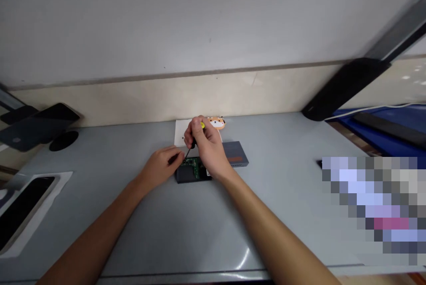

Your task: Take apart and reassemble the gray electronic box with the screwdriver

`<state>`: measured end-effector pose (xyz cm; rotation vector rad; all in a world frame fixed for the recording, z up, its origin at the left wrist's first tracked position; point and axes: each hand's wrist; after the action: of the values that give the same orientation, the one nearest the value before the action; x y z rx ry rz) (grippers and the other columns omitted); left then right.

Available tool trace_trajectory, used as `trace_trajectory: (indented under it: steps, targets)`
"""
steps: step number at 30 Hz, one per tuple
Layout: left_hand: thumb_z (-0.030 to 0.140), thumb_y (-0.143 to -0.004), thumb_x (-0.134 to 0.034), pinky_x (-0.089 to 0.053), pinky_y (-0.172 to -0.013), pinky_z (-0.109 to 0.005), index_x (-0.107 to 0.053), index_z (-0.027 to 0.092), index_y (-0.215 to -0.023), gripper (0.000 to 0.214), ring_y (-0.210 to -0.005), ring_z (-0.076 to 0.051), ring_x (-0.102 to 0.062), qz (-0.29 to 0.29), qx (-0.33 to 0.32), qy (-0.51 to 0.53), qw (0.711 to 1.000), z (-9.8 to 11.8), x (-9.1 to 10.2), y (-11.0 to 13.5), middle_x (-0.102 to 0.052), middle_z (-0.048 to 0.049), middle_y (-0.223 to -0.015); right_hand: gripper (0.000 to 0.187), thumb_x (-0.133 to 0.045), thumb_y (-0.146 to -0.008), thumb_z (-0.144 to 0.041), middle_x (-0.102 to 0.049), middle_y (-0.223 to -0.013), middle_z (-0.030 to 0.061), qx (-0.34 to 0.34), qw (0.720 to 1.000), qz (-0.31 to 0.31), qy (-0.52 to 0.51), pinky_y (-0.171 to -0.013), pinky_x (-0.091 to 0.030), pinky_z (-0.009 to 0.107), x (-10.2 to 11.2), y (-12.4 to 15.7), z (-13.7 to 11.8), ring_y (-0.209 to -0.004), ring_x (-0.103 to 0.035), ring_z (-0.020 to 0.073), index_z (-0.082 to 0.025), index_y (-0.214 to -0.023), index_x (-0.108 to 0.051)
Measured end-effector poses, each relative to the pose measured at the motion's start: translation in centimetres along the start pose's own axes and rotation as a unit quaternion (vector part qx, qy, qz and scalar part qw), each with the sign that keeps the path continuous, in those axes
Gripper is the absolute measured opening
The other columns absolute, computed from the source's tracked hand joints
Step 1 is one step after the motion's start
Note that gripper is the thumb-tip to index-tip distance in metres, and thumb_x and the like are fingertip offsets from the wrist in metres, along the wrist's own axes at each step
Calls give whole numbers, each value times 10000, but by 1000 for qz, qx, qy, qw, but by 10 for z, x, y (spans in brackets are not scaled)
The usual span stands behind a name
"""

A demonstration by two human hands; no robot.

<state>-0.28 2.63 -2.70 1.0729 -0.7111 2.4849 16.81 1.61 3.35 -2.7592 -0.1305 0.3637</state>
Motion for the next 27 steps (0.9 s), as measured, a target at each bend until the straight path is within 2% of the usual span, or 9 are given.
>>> trace_trajectory:
  steps: [10, 27]
  targets:
    - [264, -1033, -478, -416, -697, -269, -649, 182, -835, 274, -717, -134, -569, 0, 4, 3, 1000, 0, -1, -1, -641, -7, -798, 396, -473, -1026, -559, -463, -684, -12, -29, 999, -1, -41, -654, -371, 322, 5, 0, 0, -651, -454, 147, -232, -840, -597]
    - [272, -1028, -482, -417, -678, -269, -655, 194, -826, 276, -708, -133, -572, -8, 16, -16, 1000, 4, 2, 0, -654, -2, -811, 357, -514, -1023, -523, -515, -698, -7, -17, 999, -28, 3, -668, -400, 318, 4, 2, -4, -666, -489, 144, -238, -828, -605]
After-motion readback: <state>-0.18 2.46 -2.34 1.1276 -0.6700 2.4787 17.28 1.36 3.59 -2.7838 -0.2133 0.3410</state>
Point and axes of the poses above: each hand's wrist, its own y-axis away from the middle knuckle, its own x-axis out of the back of the hand, z = x × y
